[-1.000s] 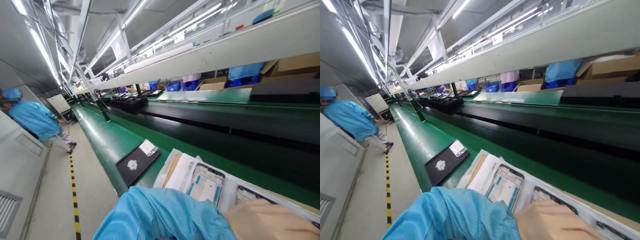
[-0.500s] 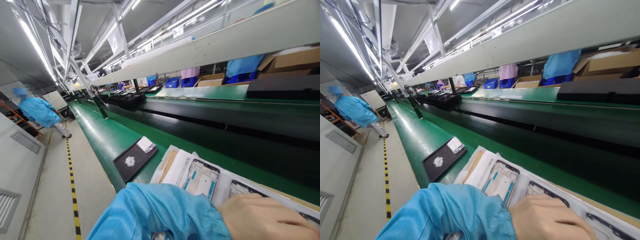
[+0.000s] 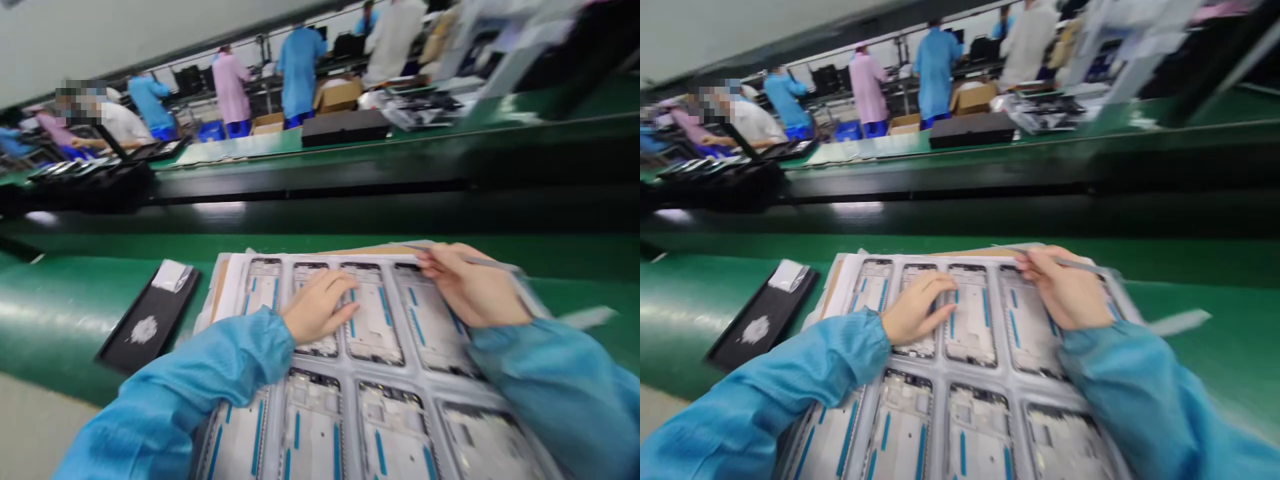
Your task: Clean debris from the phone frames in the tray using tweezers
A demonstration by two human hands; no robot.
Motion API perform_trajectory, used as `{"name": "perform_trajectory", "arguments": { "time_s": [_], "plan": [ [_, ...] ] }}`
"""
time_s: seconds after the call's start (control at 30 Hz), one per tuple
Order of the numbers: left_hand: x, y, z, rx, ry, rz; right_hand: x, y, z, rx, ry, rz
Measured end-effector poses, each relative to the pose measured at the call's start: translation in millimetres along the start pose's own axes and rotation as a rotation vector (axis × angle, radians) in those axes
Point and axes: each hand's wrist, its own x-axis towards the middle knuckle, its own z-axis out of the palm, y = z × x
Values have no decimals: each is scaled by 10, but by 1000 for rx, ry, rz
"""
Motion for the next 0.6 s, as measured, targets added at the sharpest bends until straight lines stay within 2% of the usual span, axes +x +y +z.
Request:
{"name": "perform_trajectory", "arguments": {
  "time_s": [0.03,0.1,0.17,0.23,0.33,0.4,0.43,0.5,0.6],
  "plan": [
    [101,52,75,-39,23,74,-57,-51,-82,105,51,108],
    [233,194,103,-99,35,181,-101,-156,-74,309,163,260],
    [286,395,30,-124,-2,234,-68,-221,28,353,182,277],
    [303,668,-56,-135,-102,281,-10,-223,99,399,100,259],
    [330,1195,-48,-222,-272,504,31,-173,101,447,28,189],
    [353,1533,103,-225,-330,705,20,-165,79,486,31,168],
    [361,1663,209,-191,-350,757,11,-174,71,506,37,171],
    [356,1816,422,-107,-380,782,-8,-217,63,544,50,198],
    [292,1839,583,-25,-408,750,-32,-296,61,539,55,244]
  ]
}}
